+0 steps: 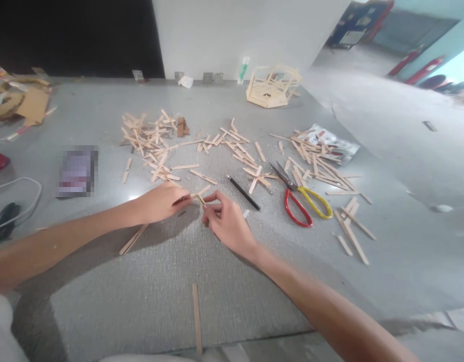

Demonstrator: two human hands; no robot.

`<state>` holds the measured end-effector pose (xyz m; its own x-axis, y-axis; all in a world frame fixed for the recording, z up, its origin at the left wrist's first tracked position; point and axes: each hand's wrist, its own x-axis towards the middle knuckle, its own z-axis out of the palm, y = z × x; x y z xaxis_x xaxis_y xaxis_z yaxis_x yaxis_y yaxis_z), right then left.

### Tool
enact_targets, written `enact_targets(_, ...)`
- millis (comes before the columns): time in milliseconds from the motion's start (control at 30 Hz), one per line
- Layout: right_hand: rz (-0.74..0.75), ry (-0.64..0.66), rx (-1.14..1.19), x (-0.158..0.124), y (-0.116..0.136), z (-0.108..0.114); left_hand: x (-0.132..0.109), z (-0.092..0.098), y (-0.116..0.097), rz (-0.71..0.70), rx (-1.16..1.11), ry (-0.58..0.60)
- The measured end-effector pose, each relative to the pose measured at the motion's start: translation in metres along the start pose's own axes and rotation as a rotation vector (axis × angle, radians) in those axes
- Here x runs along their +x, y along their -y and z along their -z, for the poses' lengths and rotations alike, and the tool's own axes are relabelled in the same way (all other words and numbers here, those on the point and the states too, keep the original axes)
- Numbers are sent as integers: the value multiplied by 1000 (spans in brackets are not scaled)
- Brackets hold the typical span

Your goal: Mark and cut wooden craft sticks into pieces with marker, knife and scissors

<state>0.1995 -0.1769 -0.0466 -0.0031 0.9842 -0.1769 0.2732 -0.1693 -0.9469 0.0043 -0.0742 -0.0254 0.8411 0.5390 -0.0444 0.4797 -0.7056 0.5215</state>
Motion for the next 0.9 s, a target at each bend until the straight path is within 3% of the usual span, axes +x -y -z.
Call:
enact_targets(233, 8, 99, -164, -5, 8, 4, 2, 24, 11, 56, -116, 58)
enact_targets(367, 108, 135, -316, -8, 14, 4, 10, 26, 9, 102, -185, 51)
enact_targets(533, 299, 73, -697, -13, 15, 7, 16, 21, -7, -26, -203, 15)
enact_targets(700, 515, -37, -1094, -19, 13, 15, 10, 27, -20, 19, -305, -114)
enact_targets(900, 532, -36, -1196, -22, 9, 14, 7, 25, -21, 28, -178, -113)
